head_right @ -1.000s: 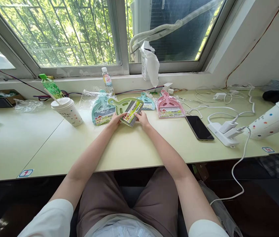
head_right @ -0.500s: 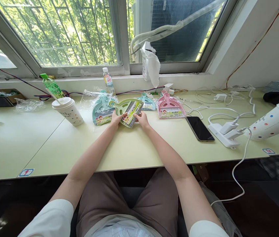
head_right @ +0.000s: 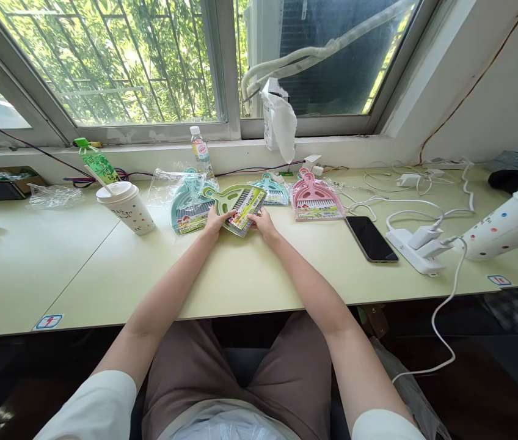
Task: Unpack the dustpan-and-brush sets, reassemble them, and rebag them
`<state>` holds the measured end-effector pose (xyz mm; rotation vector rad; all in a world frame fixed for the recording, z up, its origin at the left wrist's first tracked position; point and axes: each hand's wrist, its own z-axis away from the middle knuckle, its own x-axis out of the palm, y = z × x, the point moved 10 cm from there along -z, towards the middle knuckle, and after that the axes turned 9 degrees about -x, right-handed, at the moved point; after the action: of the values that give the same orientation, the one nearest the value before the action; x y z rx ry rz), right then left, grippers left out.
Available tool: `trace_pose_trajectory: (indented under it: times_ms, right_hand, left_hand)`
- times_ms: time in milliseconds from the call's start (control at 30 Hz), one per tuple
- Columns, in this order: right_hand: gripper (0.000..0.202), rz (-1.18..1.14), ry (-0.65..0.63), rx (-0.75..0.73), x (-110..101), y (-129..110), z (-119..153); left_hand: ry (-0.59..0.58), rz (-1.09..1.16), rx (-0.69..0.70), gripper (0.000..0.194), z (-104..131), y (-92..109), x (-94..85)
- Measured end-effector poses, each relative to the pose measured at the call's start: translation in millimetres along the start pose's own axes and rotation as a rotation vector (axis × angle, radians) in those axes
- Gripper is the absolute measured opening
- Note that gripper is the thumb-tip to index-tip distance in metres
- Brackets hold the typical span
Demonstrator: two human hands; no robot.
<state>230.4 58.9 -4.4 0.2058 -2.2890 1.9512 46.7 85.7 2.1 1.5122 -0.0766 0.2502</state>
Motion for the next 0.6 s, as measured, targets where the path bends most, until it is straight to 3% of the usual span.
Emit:
trace_pose_trajectory:
  times_ms: [400,600]
  right_hand:
    - [0.029,-0.022,0.006,0.001,-3.9,3.6,-2.7]
    - [0.035,-0.046,-0.042,-0.01,0.8,4.5,-1.7]
  left_hand:
    - [-0.135,0.104,-0.052,0.095,-2.2,-4.9,10.1]
    - [-0.12,0.089,-0.036,0.092,-2.6,-4.1,8.3]
